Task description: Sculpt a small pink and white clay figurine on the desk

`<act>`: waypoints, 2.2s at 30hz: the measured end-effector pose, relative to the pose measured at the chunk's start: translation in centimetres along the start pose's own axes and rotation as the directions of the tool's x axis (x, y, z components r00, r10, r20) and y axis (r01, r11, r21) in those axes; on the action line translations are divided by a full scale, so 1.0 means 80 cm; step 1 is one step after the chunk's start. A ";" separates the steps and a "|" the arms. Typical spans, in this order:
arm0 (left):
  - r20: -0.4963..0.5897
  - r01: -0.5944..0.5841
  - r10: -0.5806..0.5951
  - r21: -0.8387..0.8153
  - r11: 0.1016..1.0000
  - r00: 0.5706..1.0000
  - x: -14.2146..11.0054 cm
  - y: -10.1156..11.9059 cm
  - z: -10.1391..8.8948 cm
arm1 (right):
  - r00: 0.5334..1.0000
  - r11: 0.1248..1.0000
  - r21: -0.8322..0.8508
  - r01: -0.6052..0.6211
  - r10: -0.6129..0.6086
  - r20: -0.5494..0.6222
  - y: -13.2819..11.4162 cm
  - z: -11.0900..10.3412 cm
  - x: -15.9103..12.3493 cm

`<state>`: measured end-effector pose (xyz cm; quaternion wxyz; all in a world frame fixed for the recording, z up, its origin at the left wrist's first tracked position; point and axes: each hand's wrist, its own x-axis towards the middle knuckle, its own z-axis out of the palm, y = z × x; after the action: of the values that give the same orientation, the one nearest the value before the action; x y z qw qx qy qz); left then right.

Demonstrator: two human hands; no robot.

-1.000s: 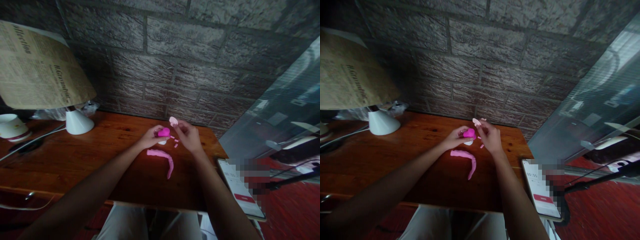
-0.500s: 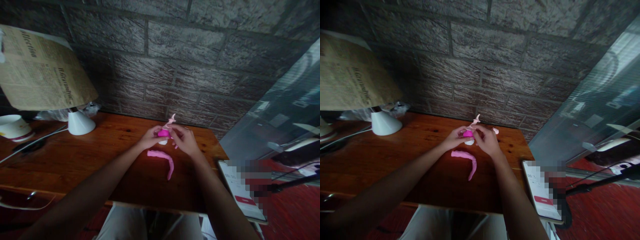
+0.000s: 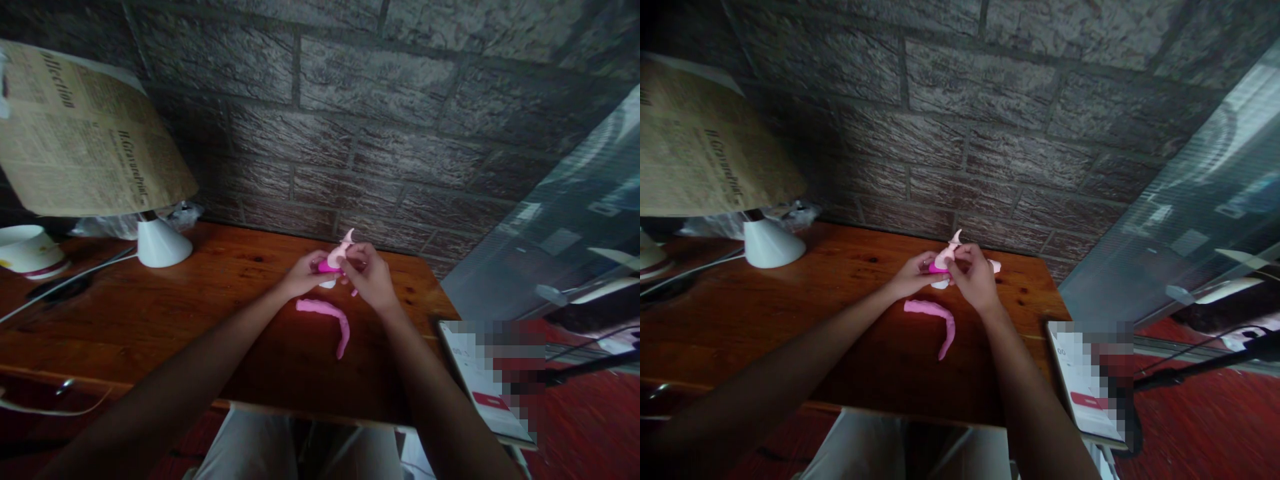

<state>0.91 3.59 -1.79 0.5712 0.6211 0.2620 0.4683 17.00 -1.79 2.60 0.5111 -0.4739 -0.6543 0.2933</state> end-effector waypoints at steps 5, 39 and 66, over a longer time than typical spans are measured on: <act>0.005 0.003 -0.003 0.009 1.000 1.000 -0.001 0.002 0.001 | 0.996 0.988 0.123 -0.090 0.090 0.003 -0.003 0.003 0.002; 0.013 0.010 -0.010 -0.039 0.999 1.000 -0.001 -0.003 0.002 | 0.987 0.977 0.142 -0.158 0.161 -0.005 -0.007 0.002 0.002; 0.103 0.123 -0.105 -0.191 0.974 0.989 -0.005 0.006 0.004 | 0.963 0.985 0.106 -0.134 0.104 0.247 -0.016 -0.011 0.000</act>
<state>0.94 3.02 -1.41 0.6673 0.5664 0.2228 0.4293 17.45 -2.33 3.98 0.4372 -0.4413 -0.6627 0.4181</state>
